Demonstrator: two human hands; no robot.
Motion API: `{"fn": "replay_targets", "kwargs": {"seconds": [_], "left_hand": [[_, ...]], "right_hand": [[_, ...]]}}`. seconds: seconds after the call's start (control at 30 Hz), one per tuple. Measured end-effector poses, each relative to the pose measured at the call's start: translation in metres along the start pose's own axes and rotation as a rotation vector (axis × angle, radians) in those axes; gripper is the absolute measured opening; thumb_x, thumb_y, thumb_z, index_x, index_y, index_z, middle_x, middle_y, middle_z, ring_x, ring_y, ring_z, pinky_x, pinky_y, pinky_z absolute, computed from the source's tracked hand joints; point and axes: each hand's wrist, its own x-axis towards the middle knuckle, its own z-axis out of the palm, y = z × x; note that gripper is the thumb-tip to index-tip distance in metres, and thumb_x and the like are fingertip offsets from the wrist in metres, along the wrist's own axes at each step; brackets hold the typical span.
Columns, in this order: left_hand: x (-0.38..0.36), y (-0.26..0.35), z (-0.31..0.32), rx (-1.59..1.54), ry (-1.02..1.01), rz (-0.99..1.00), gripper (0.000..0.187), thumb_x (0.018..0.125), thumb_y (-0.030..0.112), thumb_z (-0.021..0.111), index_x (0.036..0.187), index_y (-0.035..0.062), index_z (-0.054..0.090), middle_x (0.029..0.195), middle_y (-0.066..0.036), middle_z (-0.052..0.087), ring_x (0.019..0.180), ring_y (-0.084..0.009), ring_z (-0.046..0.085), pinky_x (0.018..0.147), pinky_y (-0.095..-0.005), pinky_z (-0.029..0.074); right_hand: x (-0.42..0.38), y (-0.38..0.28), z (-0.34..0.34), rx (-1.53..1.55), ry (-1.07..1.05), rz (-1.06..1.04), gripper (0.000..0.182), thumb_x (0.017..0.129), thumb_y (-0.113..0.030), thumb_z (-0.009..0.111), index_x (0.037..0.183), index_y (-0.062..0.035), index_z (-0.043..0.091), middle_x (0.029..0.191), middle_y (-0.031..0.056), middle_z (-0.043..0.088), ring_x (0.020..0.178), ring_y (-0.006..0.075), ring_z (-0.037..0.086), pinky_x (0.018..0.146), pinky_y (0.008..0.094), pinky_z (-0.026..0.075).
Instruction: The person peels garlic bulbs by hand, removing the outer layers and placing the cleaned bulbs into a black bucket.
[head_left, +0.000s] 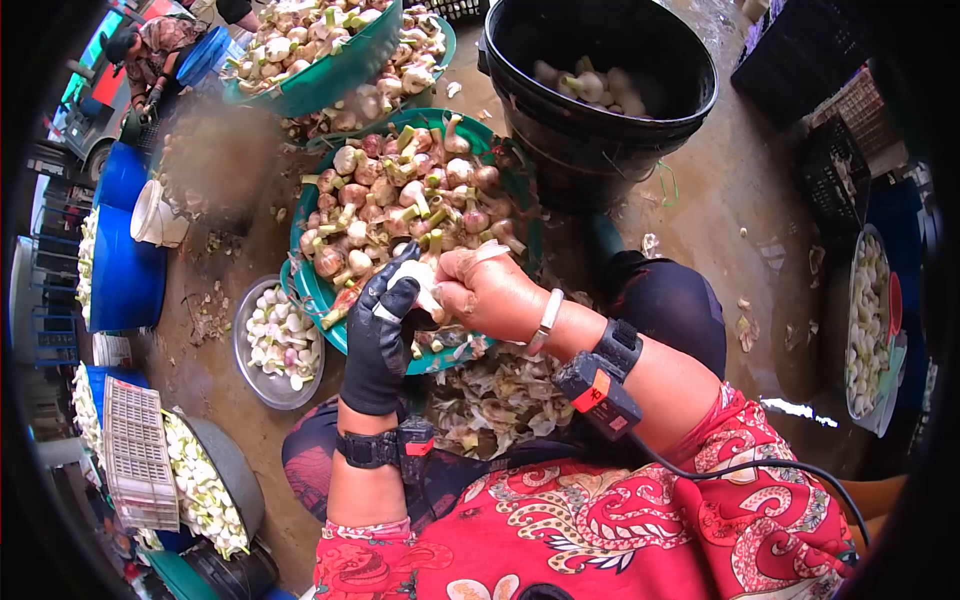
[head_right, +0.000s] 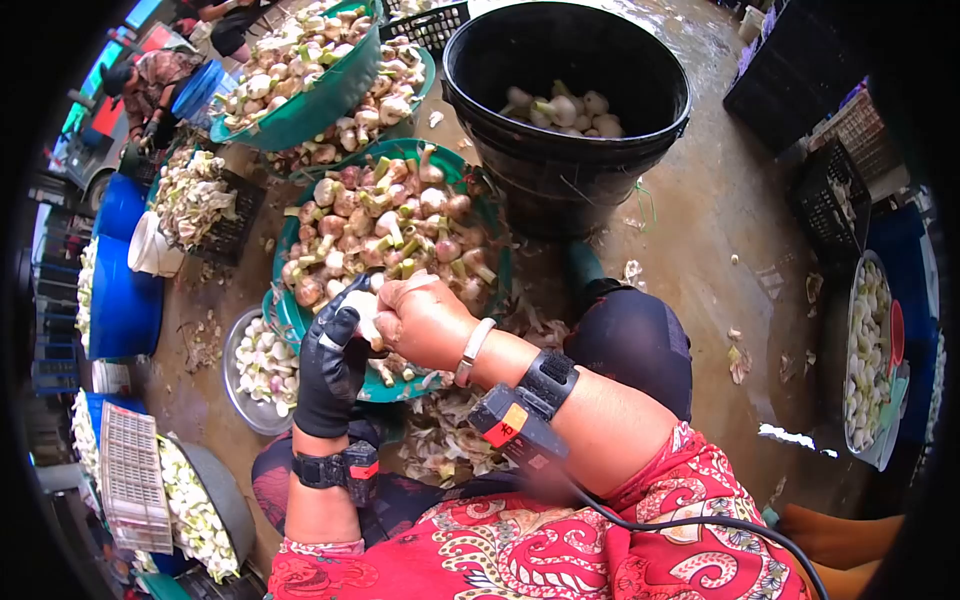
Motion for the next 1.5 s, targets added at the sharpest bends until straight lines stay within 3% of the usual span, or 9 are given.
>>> {"fn": "replay_targets", "kwargs": {"seconds": [0.1, 0.17, 0.3, 0.43, 0.7, 0.83, 0.87, 1.17, 1.5], "left_hand": [[-0.009, -0.010, -0.006, 0.232, -0.028, 0.290, 0.057, 0.088, 0.039, 0.058, 0.128, -0.0006, 0.051, 0.109, -0.018, 0.064, 0.088, -0.0276, 0.064, 0.080, -0.0372, 0.052], [-0.015, -0.012, -0.015, -1.012, -0.237, -0.263, 0.054, 0.090, 0.038, 0.053, 0.126, -0.0011, 0.052, 0.102, -0.017, 0.065, 0.078, -0.0268, 0.062, 0.070, -0.0353, 0.051], [-0.014, 0.010, -0.014, -1.018, -0.041, -0.225, 0.063, 0.091, 0.039, 0.048, 0.139, -0.0009, 0.039, 0.099, -0.018, 0.065, 0.074, -0.0284, 0.062, 0.070, -0.0398, 0.051], [-0.010, 0.011, -0.015, -1.064, -0.064, -0.119, 0.065, 0.091, 0.038, 0.053, 0.140, -0.0022, 0.036, 0.126, -0.017, 0.055, 0.105, -0.0271, 0.058, 0.089, -0.0409, 0.048], [-0.002, -0.005, -0.007, -0.989, -0.025, -0.083, 0.048, 0.094, 0.022, 0.053, 0.135, 0.0005, 0.043, 0.133, -0.012, 0.051, 0.122, -0.0235, 0.049, 0.102, -0.0411, 0.041], [-0.003, -0.005, 0.004, -0.097, -0.003, 0.125, 0.046, 0.096, 0.021, 0.047, 0.137, 0.0016, 0.042, 0.133, -0.013, 0.050, 0.122, -0.0249, 0.050, 0.104, -0.0407, 0.040], [-0.001, -0.004, 0.001, -0.946, -0.066, -0.159, 0.046, 0.094, 0.020, 0.050, 0.135, 0.0009, 0.044, 0.132, -0.014, 0.052, 0.120, -0.0264, 0.051, 0.105, -0.0421, 0.039], [-0.005, 0.001, -0.012, -1.160, -0.085, -0.163, 0.050, 0.094, 0.023, 0.050, 0.137, -0.0001, 0.041, 0.132, -0.017, 0.052, 0.119, -0.0305, 0.052, 0.103, -0.0458, 0.041], [-0.006, 0.000, 0.005, -0.590, -0.003, -0.036, 0.041, 0.092, 0.005, 0.056, 0.131, -0.0009, 0.047, 0.127, -0.012, 0.056, 0.114, -0.0218, 0.056, 0.097, -0.0359, 0.046]], "right_hand": [[-0.006, 0.003, 0.003, -0.119, 0.165, -0.186, 0.010, 0.077, -0.011, 0.060, 0.074, -0.0023, 0.058, 0.071, 0.0207, 0.061, 0.070, 0.0401, 0.061, 0.064, 0.0466, 0.048], [-0.001, 0.017, -0.003, -0.357, 0.404, -0.299, 0.008, 0.081, -0.007, 0.059, 0.077, -0.0018, 0.054, 0.069, 0.0197, 0.057, 0.068, 0.0381, 0.060, 0.058, 0.0406, 0.047], [0.009, 0.032, -0.016, -0.420, 0.357, -0.011, 0.009, 0.076, -0.010, 0.060, 0.077, -0.0014, 0.061, 0.077, 0.0199, 0.064, 0.077, 0.0390, 0.063, 0.066, 0.0452, 0.050], [-0.001, 0.036, 0.004, -0.729, -0.845, -0.019, 0.012, 0.068, -0.018, 0.067, 0.071, -0.0061, 0.068, 0.071, 0.0159, 0.064, 0.075, 0.0337, 0.064, 0.072, 0.0422, 0.051], [0.009, 0.004, -0.005, 0.303, 0.205, 0.014, 0.012, 0.073, -0.004, 0.071, 0.082, -0.0046, 0.064, 0.074, 0.0033, 0.060, 0.068, 0.0097, 0.057, 0.059, 0.0273, 0.047], [0.006, -0.007, -0.003, 0.185, 0.256, -0.110, 0.017, 0.072, -0.001, 0.072, 0.087, -0.0054, 0.064, 0.078, 0.0016, 0.059, 0.071, 0.0077, 0.057, 0.060, 0.0240, 0.047], [0.007, -0.005, -0.003, 0.132, 0.265, -0.203, 0.020, 0.072, -0.001, 0.072, 0.089, -0.0065, 0.064, 0.077, 0.0023, 0.059, 0.070, 0.0100, 0.057, 0.060, 0.0254, 0.047], [0.012, 0.011, -0.017, -0.215, 0.456, -0.163, 0.014, 0.074, -0.014, 0.062, 0.067, -0.0028, 0.059, 0.065, 0.0153, 0.060, 0.065, 0.0369, 0.060, 0.060, 0.0430, 0.049], [0.012, -0.010, 0.004, 0.056, 0.363, -0.309, 0.018, 0.072, -0.008, 0.074, 0.086, -0.0052, 0.064, 0.073, -0.0011, 0.054, 0.062, 0.0062, 0.050, 0.057, 0.0229, 0.045]]}}
